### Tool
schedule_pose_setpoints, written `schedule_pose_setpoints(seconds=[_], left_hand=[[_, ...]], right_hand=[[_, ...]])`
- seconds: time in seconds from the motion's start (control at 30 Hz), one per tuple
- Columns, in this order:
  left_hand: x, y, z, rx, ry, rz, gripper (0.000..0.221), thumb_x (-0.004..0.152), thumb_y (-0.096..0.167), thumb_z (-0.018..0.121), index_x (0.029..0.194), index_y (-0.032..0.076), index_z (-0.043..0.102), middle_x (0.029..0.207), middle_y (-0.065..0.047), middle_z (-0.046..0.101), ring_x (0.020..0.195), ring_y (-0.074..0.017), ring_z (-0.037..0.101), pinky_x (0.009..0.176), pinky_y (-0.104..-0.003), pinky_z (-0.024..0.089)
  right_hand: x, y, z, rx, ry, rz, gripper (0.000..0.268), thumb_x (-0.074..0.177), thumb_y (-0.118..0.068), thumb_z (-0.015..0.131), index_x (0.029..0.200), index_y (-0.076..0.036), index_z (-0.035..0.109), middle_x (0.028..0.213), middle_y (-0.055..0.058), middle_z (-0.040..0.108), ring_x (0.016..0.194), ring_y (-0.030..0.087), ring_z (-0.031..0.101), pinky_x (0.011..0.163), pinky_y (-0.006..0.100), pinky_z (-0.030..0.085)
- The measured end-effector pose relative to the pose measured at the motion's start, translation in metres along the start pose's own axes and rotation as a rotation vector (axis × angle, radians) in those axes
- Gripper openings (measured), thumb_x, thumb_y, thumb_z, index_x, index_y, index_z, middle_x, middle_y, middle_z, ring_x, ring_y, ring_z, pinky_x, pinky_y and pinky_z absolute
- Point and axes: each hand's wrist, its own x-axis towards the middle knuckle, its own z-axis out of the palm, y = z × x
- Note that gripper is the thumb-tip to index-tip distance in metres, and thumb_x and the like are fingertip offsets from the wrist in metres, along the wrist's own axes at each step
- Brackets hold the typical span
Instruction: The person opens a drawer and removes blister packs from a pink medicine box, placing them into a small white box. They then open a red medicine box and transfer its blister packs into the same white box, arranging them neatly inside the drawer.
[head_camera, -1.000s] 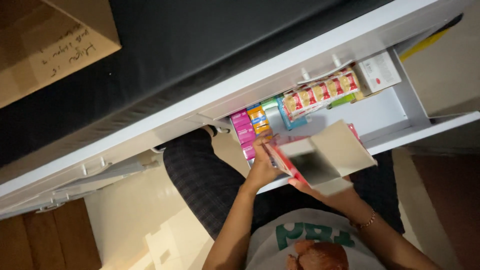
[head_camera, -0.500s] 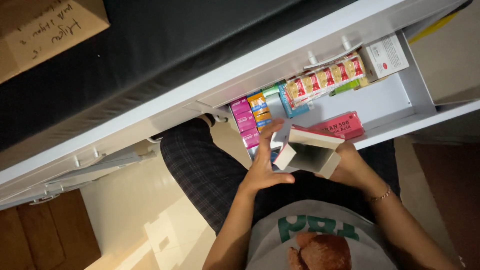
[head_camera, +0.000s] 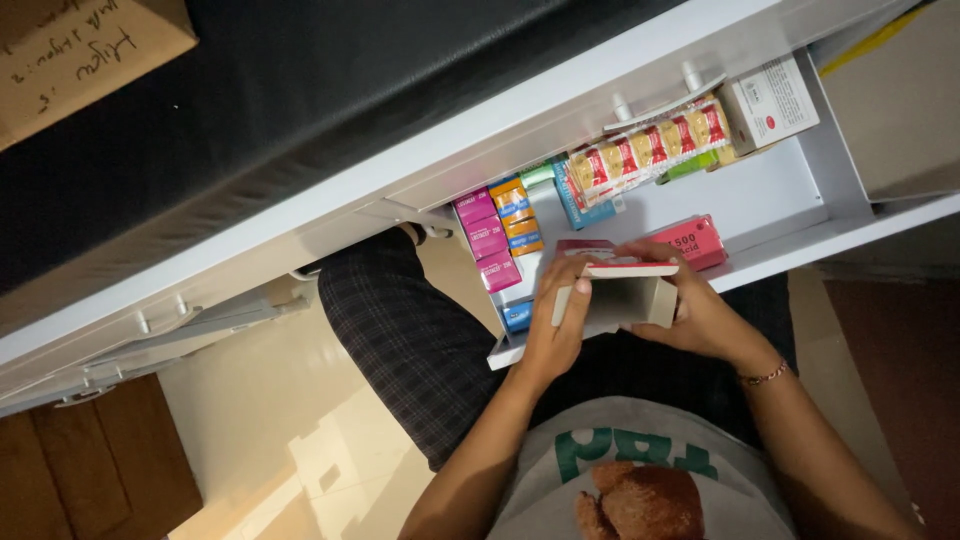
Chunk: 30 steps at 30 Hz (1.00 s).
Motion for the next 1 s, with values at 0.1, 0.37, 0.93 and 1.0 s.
schedule_pose_setpoints(seconds=[0.1, 0.37, 0.93, 1.0], left_hand=[[0.002, 0.004, 0.003, 0.008, 0.024, -0.01, 0.035, 0.113, 0.025, 0.042, 0.123, -0.002, 0.063, 0.116, -0.025, 0.063, 0.114, -0.0458, 0.06, 0.107, -0.052, 0.044], [0.007, 0.012, 0.006, -0.114, 0.107, -0.118, 0.036, 0.114, 0.028, 0.038, 0.113, 0.002, 0.063, 0.102, -0.015, 0.059, 0.102, -0.0292, 0.059, 0.099, -0.043, 0.045], [0.007, 0.009, -0.003, -0.015, 0.254, 0.179, 0.015, 0.098, 0.004, 0.069, 0.094, 0.01, 0.055, 0.123, -0.017, 0.054, 0.109, -0.0343, 0.059, 0.095, -0.044, 0.047], [0.003, 0.006, -0.003, -0.093, 0.085, 0.112, 0.022, 0.102, -0.001, 0.058, 0.118, 0.007, 0.071, 0.146, -0.021, 0.043, 0.133, -0.0374, 0.056, 0.112, -0.048, 0.043]], right_hand=[[0.001, -0.009, 0.0, -0.044, 0.009, 0.029, 0.11, 0.053, -0.019, 0.101, 0.148, -0.01, 0.045, 0.145, 0.017, 0.054, 0.138, 0.039, 0.05, 0.114, 0.054, 0.04], [-0.001, -0.011, 0.003, 0.29, 0.063, -0.135, 0.131, 0.045, -0.037, 0.099, 0.154, -0.007, 0.033, 0.148, 0.016, 0.048, 0.135, 0.031, 0.048, 0.119, 0.055, 0.031], [0.014, -0.033, 0.014, 0.298, 0.309, 0.013, 0.075, 0.084, -0.008, 0.078, 0.15, -0.007, 0.044, 0.124, 0.014, 0.063, 0.112, 0.024, 0.061, 0.103, 0.044, 0.047], [0.015, -0.027, 0.015, 0.389, 0.331, 0.074, 0.079, 0.078, -0.015, 0.082, 0.149, -0.01, 0.048, 0.123, 0.01, 0.061, 0.111, 0.02, 0.059, 0.103, 0.042, 0.048]])
